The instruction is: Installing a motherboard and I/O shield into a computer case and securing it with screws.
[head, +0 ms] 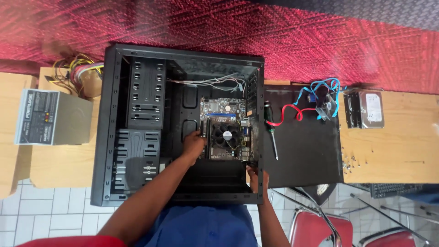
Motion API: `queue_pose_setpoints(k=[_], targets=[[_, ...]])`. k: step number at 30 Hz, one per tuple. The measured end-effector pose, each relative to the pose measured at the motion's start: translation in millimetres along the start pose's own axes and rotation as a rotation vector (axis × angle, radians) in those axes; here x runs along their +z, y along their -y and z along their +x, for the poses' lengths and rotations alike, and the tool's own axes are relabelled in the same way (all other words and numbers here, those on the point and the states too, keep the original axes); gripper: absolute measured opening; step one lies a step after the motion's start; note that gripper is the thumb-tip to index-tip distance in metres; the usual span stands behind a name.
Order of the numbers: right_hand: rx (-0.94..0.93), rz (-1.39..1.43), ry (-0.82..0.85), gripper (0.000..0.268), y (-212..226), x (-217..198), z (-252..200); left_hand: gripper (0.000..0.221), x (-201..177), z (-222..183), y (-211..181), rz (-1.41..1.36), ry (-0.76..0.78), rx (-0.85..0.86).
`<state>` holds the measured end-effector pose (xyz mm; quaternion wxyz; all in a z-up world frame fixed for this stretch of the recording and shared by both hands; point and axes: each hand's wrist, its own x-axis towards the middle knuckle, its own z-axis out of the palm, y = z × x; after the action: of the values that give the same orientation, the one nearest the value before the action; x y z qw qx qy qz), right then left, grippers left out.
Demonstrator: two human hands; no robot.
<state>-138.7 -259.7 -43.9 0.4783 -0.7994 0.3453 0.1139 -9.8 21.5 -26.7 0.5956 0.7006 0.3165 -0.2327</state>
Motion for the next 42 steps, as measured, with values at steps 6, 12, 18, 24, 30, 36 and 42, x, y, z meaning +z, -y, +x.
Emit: queue_pose_setpoints(k=[6, 12, 18, 24, 30, 36, 42], targets=[[0.006, -0.158, -0.036, 0.025, 30, 8, -18, 0.081, -3, -21, -19, -0.006, 0.041, -0.034], [-0.022, -0.077, -0.053, 0.029, 14, 15, -8, 0.081, -1, -11, -13, 0.037, 0.054, -0.052], [0.041, -0.106, 0.035, 0.05, 55, -8, -27, 0.081, -9, -51, -49, 0.071, 0.142, -0.047], [-0.073, -0.087, 0.076, 0.055, 13, 2, -10, 0.079, -6, -9, -9, 0.034, 0.106, 0.012], [-0.149, -0.048, 0.047, 0.062, 44, -3, -27, 0.091, -2, -21, -16, 0.044, 0.102, 0.042], [-0.543, -0.09, -0.221, 0.024, -27, 17, 12, 0.099, 9, -4, 3, 0.017, 0.082, 0.033], [-0.131, 0.481, 0.379, 0.075, -10, -8, 45, 0.088, -2, -17, -19, 0.251, 0.096, -0.03]])
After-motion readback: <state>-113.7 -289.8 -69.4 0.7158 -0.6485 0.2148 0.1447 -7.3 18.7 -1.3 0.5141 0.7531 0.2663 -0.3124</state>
